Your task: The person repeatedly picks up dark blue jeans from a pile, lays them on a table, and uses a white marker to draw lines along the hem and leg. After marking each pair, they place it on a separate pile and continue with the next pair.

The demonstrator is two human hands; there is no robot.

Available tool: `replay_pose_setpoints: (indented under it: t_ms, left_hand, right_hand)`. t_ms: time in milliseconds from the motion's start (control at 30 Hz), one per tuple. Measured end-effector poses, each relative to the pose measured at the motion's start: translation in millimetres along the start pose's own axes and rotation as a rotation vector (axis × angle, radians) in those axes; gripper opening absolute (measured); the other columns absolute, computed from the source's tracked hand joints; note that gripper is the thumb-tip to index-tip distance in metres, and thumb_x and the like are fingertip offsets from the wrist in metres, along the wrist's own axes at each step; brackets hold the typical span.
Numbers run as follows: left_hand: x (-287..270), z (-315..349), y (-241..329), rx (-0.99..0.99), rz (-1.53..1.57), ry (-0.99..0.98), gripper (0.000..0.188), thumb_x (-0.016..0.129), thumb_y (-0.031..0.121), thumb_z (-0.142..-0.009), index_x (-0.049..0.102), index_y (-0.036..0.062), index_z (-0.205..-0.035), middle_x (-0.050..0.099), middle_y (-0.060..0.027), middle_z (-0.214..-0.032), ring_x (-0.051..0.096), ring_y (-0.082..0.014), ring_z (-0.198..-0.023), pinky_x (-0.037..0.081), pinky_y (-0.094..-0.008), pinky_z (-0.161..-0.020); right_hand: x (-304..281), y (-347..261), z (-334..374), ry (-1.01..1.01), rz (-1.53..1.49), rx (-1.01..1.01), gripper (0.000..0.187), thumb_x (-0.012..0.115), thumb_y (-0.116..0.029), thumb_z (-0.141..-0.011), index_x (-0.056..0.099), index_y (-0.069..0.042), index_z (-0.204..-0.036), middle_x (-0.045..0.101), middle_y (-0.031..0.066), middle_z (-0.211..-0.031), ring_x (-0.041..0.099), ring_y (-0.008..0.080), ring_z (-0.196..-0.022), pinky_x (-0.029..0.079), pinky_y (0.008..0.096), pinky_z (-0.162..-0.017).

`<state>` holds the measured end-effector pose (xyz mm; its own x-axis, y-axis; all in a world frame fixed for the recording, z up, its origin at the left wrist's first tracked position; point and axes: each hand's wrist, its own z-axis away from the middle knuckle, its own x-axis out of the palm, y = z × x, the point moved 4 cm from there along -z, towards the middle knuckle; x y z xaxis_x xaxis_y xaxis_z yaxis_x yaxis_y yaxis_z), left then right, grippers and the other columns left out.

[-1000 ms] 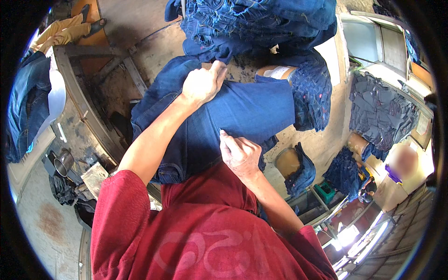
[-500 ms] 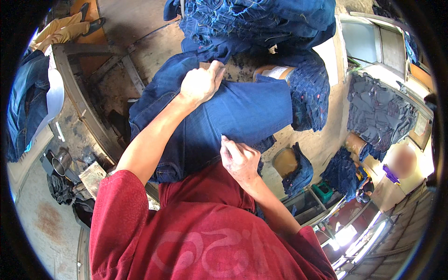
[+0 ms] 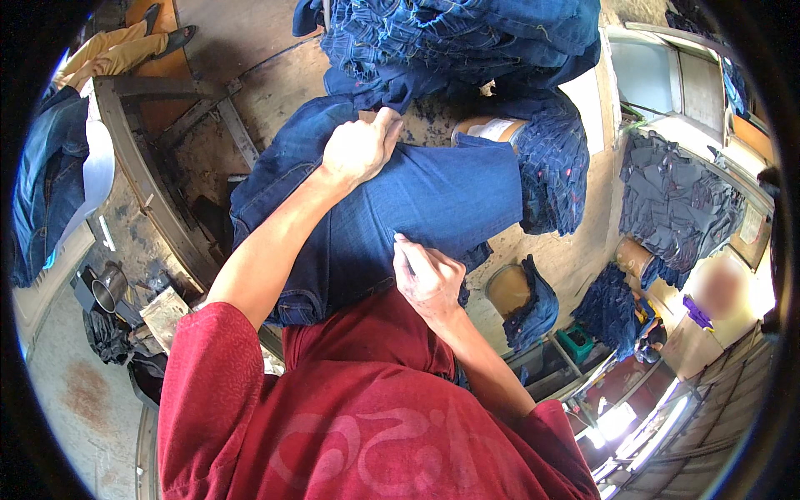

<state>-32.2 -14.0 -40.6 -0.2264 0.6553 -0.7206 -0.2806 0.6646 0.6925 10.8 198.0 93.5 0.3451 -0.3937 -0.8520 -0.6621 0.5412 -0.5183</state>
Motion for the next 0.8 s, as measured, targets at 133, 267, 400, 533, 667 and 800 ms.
replay_pose_setpoints:
  t_ms: [133, 267, 400, 533, 667, 800]
  left_hand:
    - [4, 5, -1, 0.024, -0.018, 0.045, 0.023, 0.062, 0.033, -0.112, 0.064, 0.0122, -0.121, 0.069, -0.0223, -0.065, 0.072, -0.0445, -0.061, 0.059, -0.0562, -0.059]
    - [3, -2, -1, 0.006, 0.005, -0.044, 0.027, 0.068, 0.035, -0.108, 0.065, 0.0094, -0.116, 0.074, -0.0207, -0.076, 0.075, -0.0419, -0.070, 0.060, -0.0536, -0.064]
    - [-48, 6, 25, 0.099, -0.043, 0.104, 0.031, 0.080, 0.032, -0.098, 0.067, 0.0080, -0.113, 0.074, -0.0154, -0.098, 0.073, -0.0368, -0.093, 0.058, -0.0476, -0.083]
    - [-107, 90, 68, 0.055, -0.118, 0.158, 0.029, 0.089, 0.027, -0.085, 0.068, 0.0104, -0.097, 0.067, -0.0097, -0.103, 0.062, -0.0353, -0.101, 0.051, -0.0462, -0.091]
    - [-98, 180, 99, 0.127, -0.178, 0.287, 0.030, 0.091, 0.026, -0.082, 0.080, 0.0178, -0.108, 0.070, -0.0040, -0.121, 0.063, -0.0318, -0.114, 0.051, -0.0463, -0.096]
    - [-64, 202, 81, 0.039, -0.257, 0.209, 0.021, 0.086, 0.022, -0.087, 0.077, 0.0135, -0.105, 0.067, -0.0044, -0.117, 0.062, -0.0300, -0.114, 0.049, -0.0461, -0.096]
  right_hand:
    - [6, 0, 0, -0.151, 0.113, 0.039, 0.011, 0.083, -0.006, -0.092, 0.079, -0.009, -0.103, 0.078, 0.0066, -0.079, 0.075, 0.0221, -0.062, 0.058, 0.0348, -0.057]
    - [-7, 5, 2, -0.162, -0.050, 0.196, 0.010, 0.082, -0.008, -0.095, 0.079, -0.008, -0.105, 0.082, 0.0107, -0.088, 0.081, 0.0246, -0.072, 0.063, 0.0343, -0.064]
    - [-34, 22, -1, 0.053, -0.259, 0.362, 0.024, 0.077, -0.010, -0.103, 0.068, -0.004, -0.124, 0.080, 0.0143, -0.094, 0.081, 0.0252, -0.081, 0.062, 0.0337, -0.071]
    - [-25, 32, -4, -0.011, -0.115, 0.329, 0.032, 0.086, -0.021, -0.097, 0.068, -0.005, -0.119, 0.076, 0.0132, -0.097, 0.075, 0.0297, -0.085, 0.060, 0.0416, -0.078]
    - [5, 29, -4, -0.004, 0.054, 0.005, 0.024, 0.086, -0.025, -0.094, 0.073, -0.010, -0.108, 0.073, 0.0067, -0.092, 0.071, 0.0279, -0.084, 0.057, 0.0412, -0.075]
    - [11, 39, -4, 0.022, 0.205, -0.121, 0.017, 0.080, -0.027, -0.099, 0.070, -0.013, -0.101, 0.072, 0.0035, -0.087, 0.071, 0.0264, -0.080, 0.057, 0.0413, -0.070]
